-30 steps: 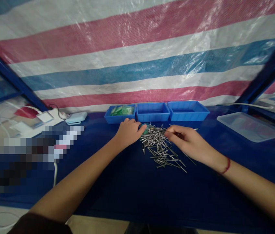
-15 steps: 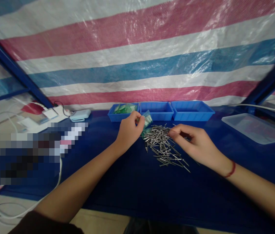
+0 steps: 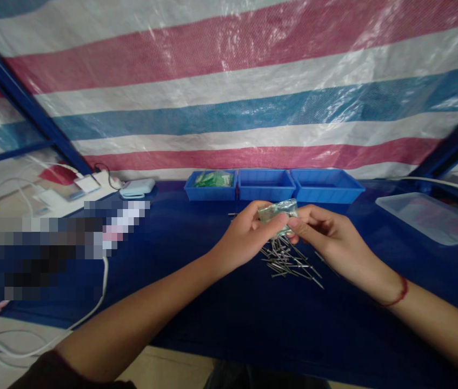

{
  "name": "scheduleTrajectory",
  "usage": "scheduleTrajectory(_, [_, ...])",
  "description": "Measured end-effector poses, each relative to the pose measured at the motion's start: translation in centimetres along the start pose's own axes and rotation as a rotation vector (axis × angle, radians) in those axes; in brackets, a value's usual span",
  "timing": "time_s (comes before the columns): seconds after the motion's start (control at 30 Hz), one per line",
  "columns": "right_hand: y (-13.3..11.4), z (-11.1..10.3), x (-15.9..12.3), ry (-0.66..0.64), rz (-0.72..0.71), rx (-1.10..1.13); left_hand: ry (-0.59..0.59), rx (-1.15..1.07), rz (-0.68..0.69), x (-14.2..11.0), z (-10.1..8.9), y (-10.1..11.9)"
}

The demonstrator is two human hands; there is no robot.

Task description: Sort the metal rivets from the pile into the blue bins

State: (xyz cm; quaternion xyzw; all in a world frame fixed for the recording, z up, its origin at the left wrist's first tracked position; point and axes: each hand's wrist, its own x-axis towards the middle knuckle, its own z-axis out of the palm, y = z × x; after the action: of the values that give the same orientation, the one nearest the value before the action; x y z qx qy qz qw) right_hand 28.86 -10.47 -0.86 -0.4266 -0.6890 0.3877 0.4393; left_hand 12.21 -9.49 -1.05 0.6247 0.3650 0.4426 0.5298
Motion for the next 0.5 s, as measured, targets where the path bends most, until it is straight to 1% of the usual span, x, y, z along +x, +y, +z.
scheduleTrajectory(0.1, [-0.12,0.11,-0.01,-0.025,-0.008,0.017,-0.083,-0.042,-0.029,0.15,-0.16,-0.22])
scheduleTrajectory(0.13, [-0.16,0.15,-0.02,-0.03,-0.009,0.004,-0.087,-0.032,-0.031,0.21,-0.26,-0.29])
scheduleTrajectory(0.23, [-0.14,0.28,-0.05,-0.016,-0.023,-0.06,-0.049,0.008,-0.008,0.36,-0.59,-0.5])
scheduleTrajectory(0.3, [0.04,0.35,-0.07,-0.019,-0.039,-0.062,-0.036,0.054,0.017,0.37,-0.73,-0.61])
scheduleTrajectory(0.4, [0.36,0.4,-0.11,-0.032,-0.047,-0.037,-0.057,0.109,0.028,0.22,-0.66,-0.62])
scheduleTrajectory(0.5, [0.31,0.31,-0.3,0.015,-0.08,-0.061,-0.076,0.092,0.031,0.08,-0.38,-0.47])
